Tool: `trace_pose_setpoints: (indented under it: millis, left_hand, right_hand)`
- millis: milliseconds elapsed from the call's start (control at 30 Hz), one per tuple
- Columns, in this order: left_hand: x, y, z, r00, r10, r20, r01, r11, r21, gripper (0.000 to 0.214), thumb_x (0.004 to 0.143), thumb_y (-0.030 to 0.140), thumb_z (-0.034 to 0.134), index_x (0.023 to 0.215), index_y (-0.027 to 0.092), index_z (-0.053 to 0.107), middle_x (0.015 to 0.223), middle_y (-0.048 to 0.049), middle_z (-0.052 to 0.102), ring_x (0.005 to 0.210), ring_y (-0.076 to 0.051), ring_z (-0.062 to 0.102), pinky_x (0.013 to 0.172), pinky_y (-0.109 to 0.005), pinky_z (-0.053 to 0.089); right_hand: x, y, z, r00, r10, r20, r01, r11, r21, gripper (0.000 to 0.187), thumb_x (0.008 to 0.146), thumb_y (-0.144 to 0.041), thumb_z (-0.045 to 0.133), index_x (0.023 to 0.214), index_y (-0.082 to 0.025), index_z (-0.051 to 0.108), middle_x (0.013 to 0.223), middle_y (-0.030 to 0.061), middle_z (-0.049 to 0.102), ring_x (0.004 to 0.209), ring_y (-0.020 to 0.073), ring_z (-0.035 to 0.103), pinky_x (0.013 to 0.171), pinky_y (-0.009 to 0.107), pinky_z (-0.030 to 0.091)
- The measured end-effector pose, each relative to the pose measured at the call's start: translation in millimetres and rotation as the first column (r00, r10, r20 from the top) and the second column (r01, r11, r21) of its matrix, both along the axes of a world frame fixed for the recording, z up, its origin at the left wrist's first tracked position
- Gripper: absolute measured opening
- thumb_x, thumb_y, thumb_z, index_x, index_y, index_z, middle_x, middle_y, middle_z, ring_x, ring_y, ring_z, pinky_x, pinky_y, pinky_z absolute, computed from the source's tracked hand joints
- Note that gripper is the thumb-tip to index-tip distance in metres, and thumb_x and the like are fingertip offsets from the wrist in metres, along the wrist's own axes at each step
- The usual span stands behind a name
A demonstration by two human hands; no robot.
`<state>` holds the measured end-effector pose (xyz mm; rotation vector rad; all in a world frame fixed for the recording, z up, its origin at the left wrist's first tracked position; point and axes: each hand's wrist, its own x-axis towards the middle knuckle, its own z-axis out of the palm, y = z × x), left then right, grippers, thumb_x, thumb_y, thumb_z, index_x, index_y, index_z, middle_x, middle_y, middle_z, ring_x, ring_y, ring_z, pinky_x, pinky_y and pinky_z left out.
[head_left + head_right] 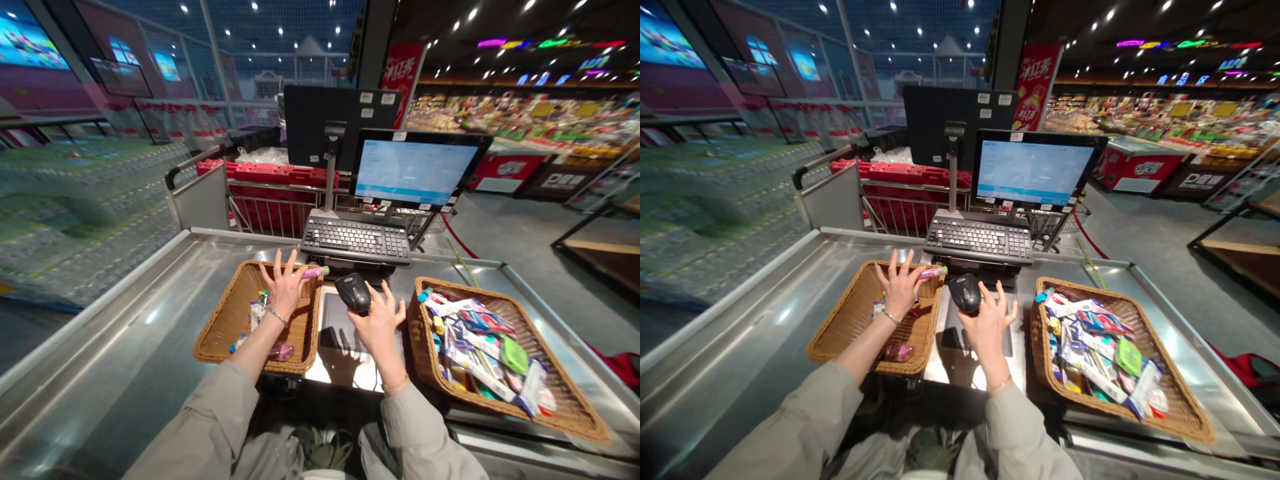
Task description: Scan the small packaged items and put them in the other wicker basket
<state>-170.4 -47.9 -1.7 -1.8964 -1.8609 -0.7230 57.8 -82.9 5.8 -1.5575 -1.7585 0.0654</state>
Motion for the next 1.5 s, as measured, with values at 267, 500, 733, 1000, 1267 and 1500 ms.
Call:
trace_pose_setpoints:
  millis: [267, 500, 733, 1000, 1267, 1500]
  left_hand:
    - [12, 2, 7.5, 0.997, -0.003, 0.072, 0.001, 1.0, 0.023, 0.028, 0.093, 0.038, 0.056, 0.118, 0.039, 0.068, 0.16, 0.0027, 0.031, 0.151, -0.037, 0.004, 0.114, -0.071, -0.008]
    - [17, 3, 12.7, 0.992, -0.02, 0.121, 0.022, 1.0, -0.012, 0.029, 0.092, 0.039, 0.057, 0.12, 0.039, 0.067, 0.16, 0.0026, 0.031, 0.151, -0.037, 0.003, 0.113, -0.073, -0.006]
    - [24, 5, 17.0, 0.994, -0.033, 0.106, 0.035, 0.999, -0.015, 0.031, 0.092, 0.037, 0.058, 0.121, 0.037, 0.067, 0.16, 0.0008, 0.031, 0.151, -0.038, 0.003, 0.112, -0.075, -0.004]
    - [32, 11, 17.3, 0.995, -0.054, 0.086, 0.055, 0.998, -0.004, 0.032, 0.093, 0.038, 0.055, 0.123, 0.037, 0.066, 0.159, 0.0012, 0.033, 0.151, -0.039, 0.006, 0.113, -0.075, -0.003]
    - [54, 22, 19.4, 0.987, -0.12, 0.102, 0.118, 0.993, 0.026, 0.032, 0.092, 0.039, 0.057, 0.122, 0.038, 0.066, 0.159, 0.001, 0.034, 0.151, -0.038, 0.007, 0.113, -0.075, -0.003]
    - [89, 34, 24.5, 0.971, -0.224, 0.089, 0.221, 0.974, 0.043, 0.033, 0.09, 0.039, 0.06, 0.122, 0.038, 0.066, 0.159, 0.0009, 0.034, 0.151, -0.038, 0.007, 0.113, -0.075, -0.002]
  right_hand:
    - [-6, -4, 8.2, 0.998, 0.06, 0.012, -0.061, 0.998, 0.025, 0.009, 0.073, -0.03, 0.065, 0.078, -0.026, 0.071, 0.126, 0.0019, 0.067, 0.139, 0.0333, 0.035, 0.11, 0.064, 0.006]
    - [-4, -6, 9.9, 0.999, 0.041, 0.015, -0.041, 0.999, 0.03, 0.012, 0.073, -0.029, 0.065, 0.083, -0.027, 0.071, 0.121, 0.0016, 0.069, 0.139, 0.0324, 0.036, 0.111, 0.062, 0.007]
    - [1, -8, 11.1, 0.999, 0.044, -0.004, -0.044, 0.999, -0.007, 0.011, 0.072, -0.03, 0.067, 0.082, -0.027, 0.072, 0.117, 0.001, 0.071, 0.139, 0.0319, 0.036, 0.112, 0.061, 0.004]
    - [6, -11, 13.1, 1.0, 0.031, -0.002, -0.031, 0.999, 0.007, 0.008, 0.072, -0.03, 0.066, 0.077, -0.027, 0.071, 0.114, 0.0013, 0.072, 0.139, 0.0321, 0.037, 0.112, 0.061, 0.006]
    - [29, -11, 14.7, 0.995, -0.099, 0.012, 0.097, 0.992, 0.08, 0.024, 0.075, -0.032, 0.065, 0.097, -0.026, 0.07, 0.118, 0.0041, 0.07, 0.137, 0.0323, 0.039, 0.112, 0.061, 0.009]
    - [62, -13, 17.0, 0.965, -0.261, 0.018, 0.259, 0.962, 0.086, 0.025, 0.077, -0.036, 0.063, 0.098, -0.025, 0.07, 0.118, 0.0061, 0.069, 0.136, 0.0317, 0.04, 0.112, 0.06, 0.009]
